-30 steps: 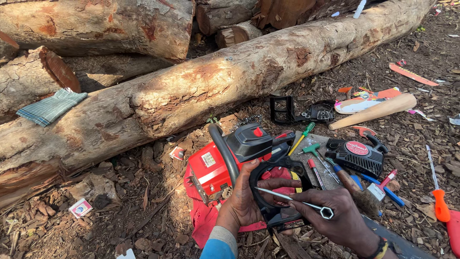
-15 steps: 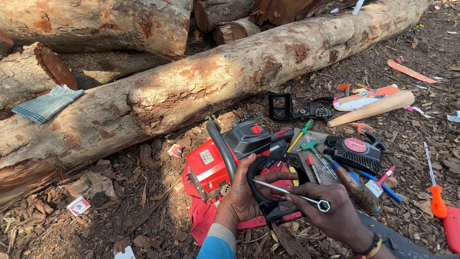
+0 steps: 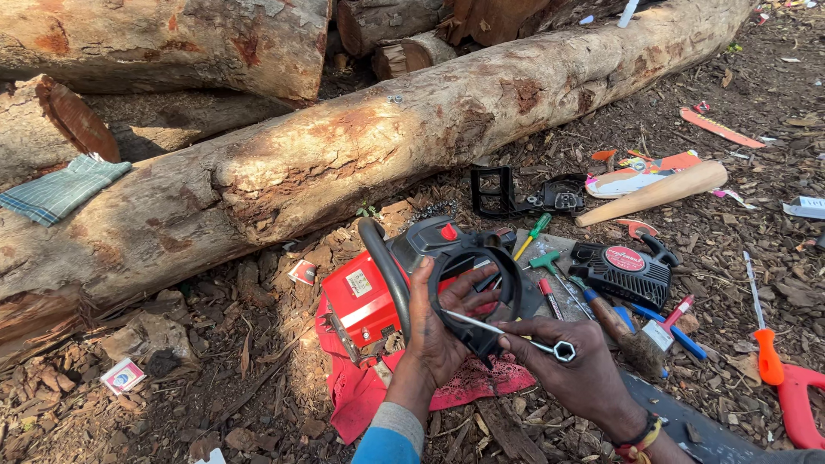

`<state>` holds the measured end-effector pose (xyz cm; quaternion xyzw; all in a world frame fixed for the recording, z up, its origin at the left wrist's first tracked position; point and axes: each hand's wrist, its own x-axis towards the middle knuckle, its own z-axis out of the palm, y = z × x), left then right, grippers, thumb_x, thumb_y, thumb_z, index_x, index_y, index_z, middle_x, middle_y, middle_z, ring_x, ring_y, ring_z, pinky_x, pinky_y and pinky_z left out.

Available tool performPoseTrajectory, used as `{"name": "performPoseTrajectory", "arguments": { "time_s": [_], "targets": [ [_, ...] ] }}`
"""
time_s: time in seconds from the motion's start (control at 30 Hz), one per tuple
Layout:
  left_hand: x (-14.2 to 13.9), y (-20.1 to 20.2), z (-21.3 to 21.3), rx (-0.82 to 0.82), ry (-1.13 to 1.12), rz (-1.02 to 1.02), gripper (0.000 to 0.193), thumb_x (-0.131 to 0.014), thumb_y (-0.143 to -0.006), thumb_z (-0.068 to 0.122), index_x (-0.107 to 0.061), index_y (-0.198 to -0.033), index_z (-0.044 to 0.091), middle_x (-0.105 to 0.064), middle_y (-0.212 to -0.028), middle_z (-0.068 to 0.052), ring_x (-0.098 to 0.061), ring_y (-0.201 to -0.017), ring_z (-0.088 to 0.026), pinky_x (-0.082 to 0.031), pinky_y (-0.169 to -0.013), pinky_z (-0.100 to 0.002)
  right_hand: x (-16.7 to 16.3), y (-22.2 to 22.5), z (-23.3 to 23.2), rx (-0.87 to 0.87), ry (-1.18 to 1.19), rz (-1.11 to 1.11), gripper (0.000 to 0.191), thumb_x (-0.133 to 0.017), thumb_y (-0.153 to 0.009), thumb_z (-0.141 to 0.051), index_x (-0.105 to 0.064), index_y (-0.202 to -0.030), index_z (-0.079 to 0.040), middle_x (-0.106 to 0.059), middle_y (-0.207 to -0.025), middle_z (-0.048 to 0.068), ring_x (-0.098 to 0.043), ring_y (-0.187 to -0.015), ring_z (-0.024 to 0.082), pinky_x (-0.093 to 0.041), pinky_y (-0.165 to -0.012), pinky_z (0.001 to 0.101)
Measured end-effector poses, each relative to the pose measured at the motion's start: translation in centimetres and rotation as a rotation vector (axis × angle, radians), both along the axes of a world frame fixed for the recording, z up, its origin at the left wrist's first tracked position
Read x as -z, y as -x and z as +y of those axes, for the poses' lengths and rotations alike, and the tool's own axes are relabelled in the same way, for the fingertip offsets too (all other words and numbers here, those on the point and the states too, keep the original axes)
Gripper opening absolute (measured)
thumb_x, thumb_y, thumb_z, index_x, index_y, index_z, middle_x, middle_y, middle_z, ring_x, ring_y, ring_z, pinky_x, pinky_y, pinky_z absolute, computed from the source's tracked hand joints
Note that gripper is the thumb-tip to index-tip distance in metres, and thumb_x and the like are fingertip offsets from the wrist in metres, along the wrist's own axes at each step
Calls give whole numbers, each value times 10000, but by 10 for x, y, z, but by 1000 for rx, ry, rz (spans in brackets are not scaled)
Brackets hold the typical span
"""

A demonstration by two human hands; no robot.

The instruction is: The person is repairing a chainsaw by using a wrench to tighten a bolt on the chainsaw's handle. They also use a brush to clean the area around the bolt.

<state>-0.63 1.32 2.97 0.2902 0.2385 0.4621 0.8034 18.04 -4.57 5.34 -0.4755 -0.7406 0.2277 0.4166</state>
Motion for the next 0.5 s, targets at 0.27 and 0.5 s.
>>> {"name": "performPoseTrajectory", "arguments": {
  "time_s": [0.27, 0.5],
  "targets": [
    [-6, 3, 9, -149, -172, 17, 1067, -351, -806, 852, -571, -1448, 28, -630, -1345, -210, -619, -1146, -269, -551, -956, -372, -1, -10, 1, 185, 154, -62, 184, -820, -822, -184, -854, -946, -53, -790, -675, 55, -665, -516, 88, -506, -545, 252],
    [-10, 5, 13, -173, -150, 90, 995, -383, -763, 799, -560, -1424, 76, -625, -1355, -123, -631, -1118, -227, -560, -879, -406, 0, -5, -3, 153, 169, -15, 185, -787, -823, -172, -845, -964, -67, -814, -666, 13, -646, -537, 66, -501, -477, 272]
  ]
}}
